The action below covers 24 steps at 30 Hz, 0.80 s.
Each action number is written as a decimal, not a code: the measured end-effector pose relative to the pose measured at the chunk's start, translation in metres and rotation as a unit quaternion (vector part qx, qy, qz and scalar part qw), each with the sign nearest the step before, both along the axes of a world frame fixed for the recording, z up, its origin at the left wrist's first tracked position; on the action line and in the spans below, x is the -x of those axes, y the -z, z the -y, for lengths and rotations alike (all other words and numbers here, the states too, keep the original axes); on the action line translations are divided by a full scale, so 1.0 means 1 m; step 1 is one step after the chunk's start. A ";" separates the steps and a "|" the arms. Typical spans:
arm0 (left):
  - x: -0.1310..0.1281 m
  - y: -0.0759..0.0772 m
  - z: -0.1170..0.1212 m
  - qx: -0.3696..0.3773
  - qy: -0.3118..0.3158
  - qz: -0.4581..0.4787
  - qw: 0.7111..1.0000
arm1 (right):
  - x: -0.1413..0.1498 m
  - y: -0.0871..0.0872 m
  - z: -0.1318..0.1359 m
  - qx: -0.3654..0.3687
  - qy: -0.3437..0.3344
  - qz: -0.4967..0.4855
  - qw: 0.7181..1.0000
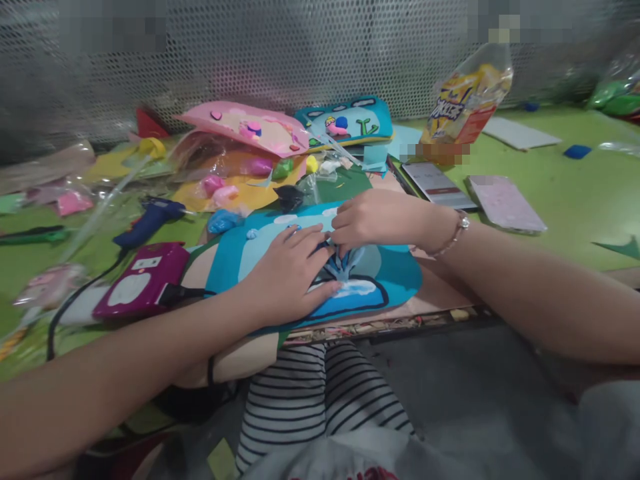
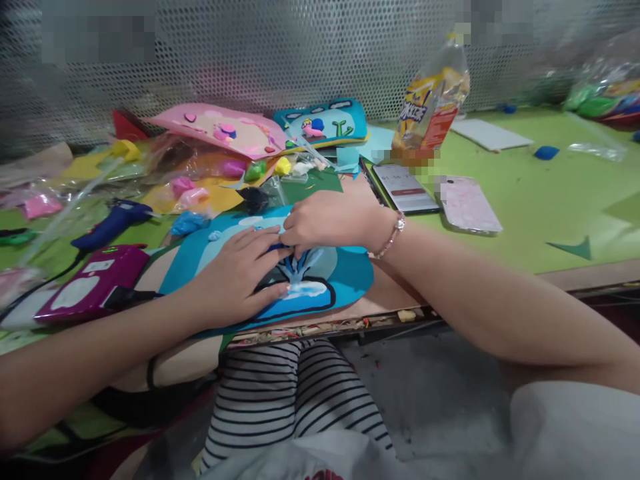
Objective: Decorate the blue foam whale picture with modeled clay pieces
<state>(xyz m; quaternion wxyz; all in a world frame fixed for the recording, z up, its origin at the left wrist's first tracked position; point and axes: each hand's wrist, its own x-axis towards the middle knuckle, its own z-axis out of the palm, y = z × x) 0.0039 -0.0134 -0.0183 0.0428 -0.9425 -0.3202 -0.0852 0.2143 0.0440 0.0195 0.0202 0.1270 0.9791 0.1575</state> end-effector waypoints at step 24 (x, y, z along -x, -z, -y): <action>0.000 0.000 0.001 0.002 -0.002 0.007 1.000 | 0.000 -0.004 0.000 0.009 0.025 0.016 1.000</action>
